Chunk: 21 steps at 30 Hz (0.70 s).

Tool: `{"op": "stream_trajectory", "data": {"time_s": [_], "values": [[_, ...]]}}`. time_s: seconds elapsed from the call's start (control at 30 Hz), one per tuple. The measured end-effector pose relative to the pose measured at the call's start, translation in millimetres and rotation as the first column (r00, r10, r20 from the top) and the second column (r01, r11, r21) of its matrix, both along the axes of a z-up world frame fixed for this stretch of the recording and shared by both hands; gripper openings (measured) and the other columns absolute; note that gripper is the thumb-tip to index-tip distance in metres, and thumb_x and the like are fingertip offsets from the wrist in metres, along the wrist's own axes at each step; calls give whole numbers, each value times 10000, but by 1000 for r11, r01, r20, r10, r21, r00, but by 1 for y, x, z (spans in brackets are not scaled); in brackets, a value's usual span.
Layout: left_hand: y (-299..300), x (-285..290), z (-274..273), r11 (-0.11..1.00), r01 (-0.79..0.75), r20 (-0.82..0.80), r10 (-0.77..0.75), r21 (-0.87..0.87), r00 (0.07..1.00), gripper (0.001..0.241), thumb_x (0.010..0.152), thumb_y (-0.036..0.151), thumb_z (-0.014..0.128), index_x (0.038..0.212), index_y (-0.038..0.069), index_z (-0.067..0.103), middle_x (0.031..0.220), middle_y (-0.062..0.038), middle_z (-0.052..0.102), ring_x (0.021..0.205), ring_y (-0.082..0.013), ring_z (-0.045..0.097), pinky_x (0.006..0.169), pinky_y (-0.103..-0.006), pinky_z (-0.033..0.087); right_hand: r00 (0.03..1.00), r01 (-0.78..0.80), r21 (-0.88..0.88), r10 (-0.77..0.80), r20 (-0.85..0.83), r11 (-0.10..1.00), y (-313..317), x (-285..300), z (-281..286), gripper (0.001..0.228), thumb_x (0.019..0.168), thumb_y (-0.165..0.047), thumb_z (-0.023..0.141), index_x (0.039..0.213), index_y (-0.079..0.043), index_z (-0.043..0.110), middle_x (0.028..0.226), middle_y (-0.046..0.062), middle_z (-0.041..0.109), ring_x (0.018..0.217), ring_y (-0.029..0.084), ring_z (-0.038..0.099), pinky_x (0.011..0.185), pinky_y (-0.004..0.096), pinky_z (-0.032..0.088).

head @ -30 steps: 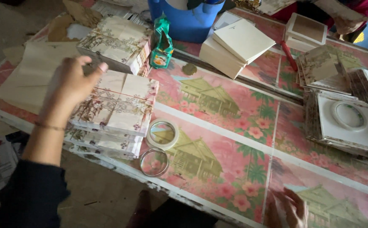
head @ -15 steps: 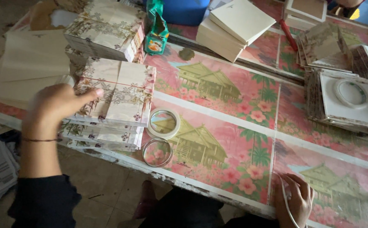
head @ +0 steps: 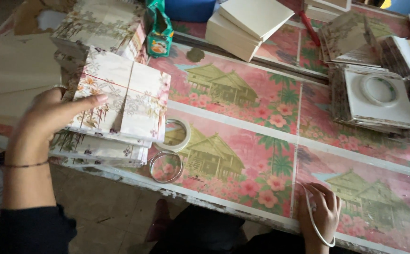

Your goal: The person assembles small books by placing a white paper insert into a patterned cover and pressing the edges to secure it. They repeat this process for multiple books, stacking the finished items on the table.

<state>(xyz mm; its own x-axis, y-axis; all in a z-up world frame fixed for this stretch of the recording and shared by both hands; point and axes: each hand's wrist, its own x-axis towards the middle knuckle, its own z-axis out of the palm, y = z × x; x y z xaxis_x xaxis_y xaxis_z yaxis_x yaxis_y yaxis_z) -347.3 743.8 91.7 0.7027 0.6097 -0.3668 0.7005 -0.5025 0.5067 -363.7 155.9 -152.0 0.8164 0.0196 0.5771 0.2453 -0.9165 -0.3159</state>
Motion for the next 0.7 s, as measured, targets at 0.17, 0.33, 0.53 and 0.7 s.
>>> {"op": "stream_trajectory", "data": {"time_s": [0.17, 0.33, 0.53, 0.7], "values": [[-19, 4, -23, 994, 85, 121, -93, 68, 988, 515, 885, 570, 800, 1275, 233, 800, 1191, -84, 824, 1118, -334, 744, 958, -463, 548, 1000, -25, 23, 25, -5, 999, -1, 0, 1, 227, 1005, -146, 825, 1231, -135, 806, 1290, 87, 734, 1148, 341, 642, 1078, 467, 505], [-67, 1, -51, 968, 198, 517, -249, 152, 819, 653, 718, 475, 951, 1132, 75, 643, 1034, -123, 773, 884, -322, 691, 772, -472, 494, 998, 48, 184, -54, 33, 982, 4, -6, 14, 366, 1035, -163, 828, 1389, -102, 759, 1317, 52, 756, 1174, 280, 655, 1079, 424, 532], [-193, -14, -56, 786, 437, 456, -612, 437, 646, 553, 858, 512, 845, 1147, 145, 550, 947, -82, 798, 788, -414, 757, 662, -559, 539, 998, -60, 482, 45, 42, 874, 83, -30, 80, 343, 983, -199, 778, 1290, -86, 674, 1301, 109, 767, 1225, 251, 721, 1132, 376, 521], [-271, -15, -78, 588, 596, 205, -785, 547, 585, 622, 801, 496, 880, 1179, 145, 531, 981, -102, 716, 853, -377, 731, 661, -556, 566, 969, -223, 679, 237, 74, 699, 148, -22, 86, 383, 930, -82, 804, 1275, -66, 640, 1260, 125, 729, 1145, 226, 746, 1076, 345, 567]]}}
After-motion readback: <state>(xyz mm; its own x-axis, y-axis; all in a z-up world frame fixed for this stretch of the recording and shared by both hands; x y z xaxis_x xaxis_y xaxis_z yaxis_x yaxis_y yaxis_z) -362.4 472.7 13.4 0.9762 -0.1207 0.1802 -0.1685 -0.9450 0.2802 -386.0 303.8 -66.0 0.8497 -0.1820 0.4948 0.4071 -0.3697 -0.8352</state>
